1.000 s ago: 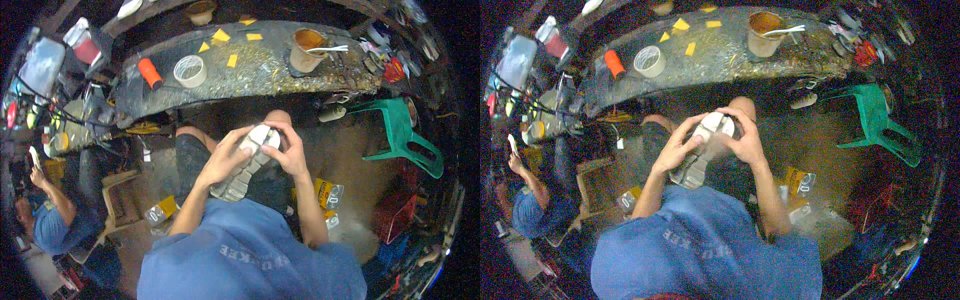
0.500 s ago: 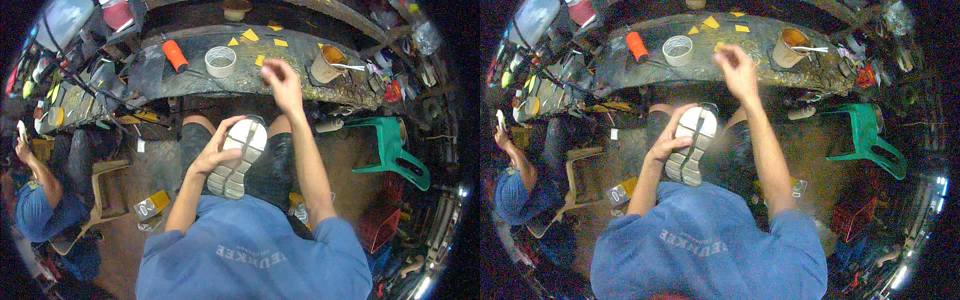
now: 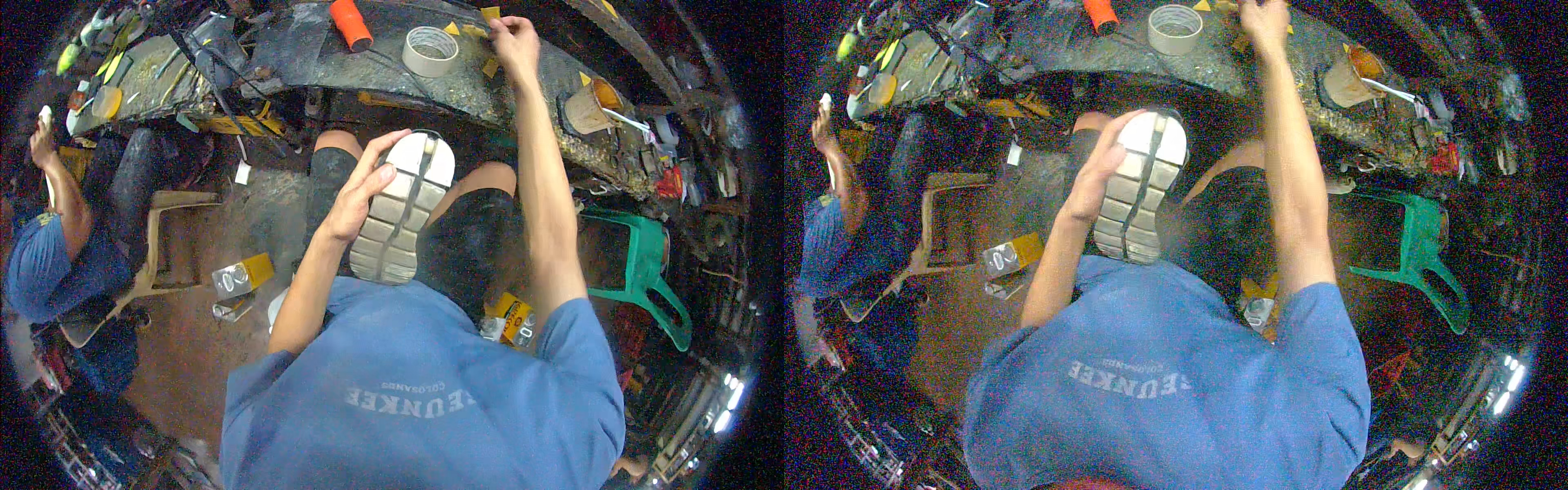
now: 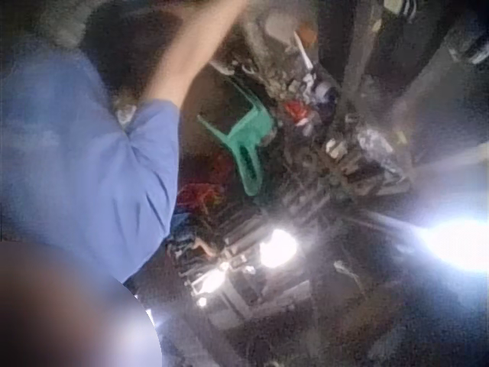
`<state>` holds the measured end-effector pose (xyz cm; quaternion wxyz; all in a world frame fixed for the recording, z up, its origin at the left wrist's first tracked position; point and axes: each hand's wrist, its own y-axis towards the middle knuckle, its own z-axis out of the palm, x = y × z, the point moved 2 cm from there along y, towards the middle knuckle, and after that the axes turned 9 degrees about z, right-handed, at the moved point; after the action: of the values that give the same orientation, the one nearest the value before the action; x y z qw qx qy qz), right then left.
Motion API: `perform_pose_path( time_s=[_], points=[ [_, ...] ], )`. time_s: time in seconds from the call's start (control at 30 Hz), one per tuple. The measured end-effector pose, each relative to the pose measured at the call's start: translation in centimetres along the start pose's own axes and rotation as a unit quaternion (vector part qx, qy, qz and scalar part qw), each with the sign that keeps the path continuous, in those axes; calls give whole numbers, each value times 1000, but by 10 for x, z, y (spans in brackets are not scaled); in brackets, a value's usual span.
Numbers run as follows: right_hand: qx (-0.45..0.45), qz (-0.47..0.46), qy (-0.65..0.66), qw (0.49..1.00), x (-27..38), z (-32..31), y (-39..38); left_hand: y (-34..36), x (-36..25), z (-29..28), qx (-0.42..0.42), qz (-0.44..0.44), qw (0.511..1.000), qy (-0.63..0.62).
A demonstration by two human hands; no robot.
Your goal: The person peels the backing from a yellow textured rubber patch, trims its edges with pliers, and presses it onto the heel area of a shoe sole. The person repeats this process with a second patch on another section of the sole.
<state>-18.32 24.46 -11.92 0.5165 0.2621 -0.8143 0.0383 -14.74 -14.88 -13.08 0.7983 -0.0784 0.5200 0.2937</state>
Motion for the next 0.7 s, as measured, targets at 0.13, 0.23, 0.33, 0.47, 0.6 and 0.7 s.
perform_pose_path(
  time_s=[0.13, 0.23, 0.33, 0.47, 0.6, 0.7],
  points=[
    [119, -3, 290, 950, 20, -74, -98, 17, -10, 0, 1, -10, 999, -40],
    [123, 47, 333, 934, 28, -119, -178, 29, -7, 13, 9, -19, 995, -99],
    [126, 125, 360, 916, 36, -148, -233, 28, 10, 40, 11, -42, 983, -177],
    [108, 158, 321, 928, 43, -166, -278, 27, 28, 64, 18, -101, 989, -104],
    [73, 150, 287, 943, 46, -169, -288, 32, 22, 73, 55, -90, 992, -73],
    [62, 160, 336, 926, 53, -168, -286, 38, 11, 78, 81, -88, 992, 40]
  ],
)
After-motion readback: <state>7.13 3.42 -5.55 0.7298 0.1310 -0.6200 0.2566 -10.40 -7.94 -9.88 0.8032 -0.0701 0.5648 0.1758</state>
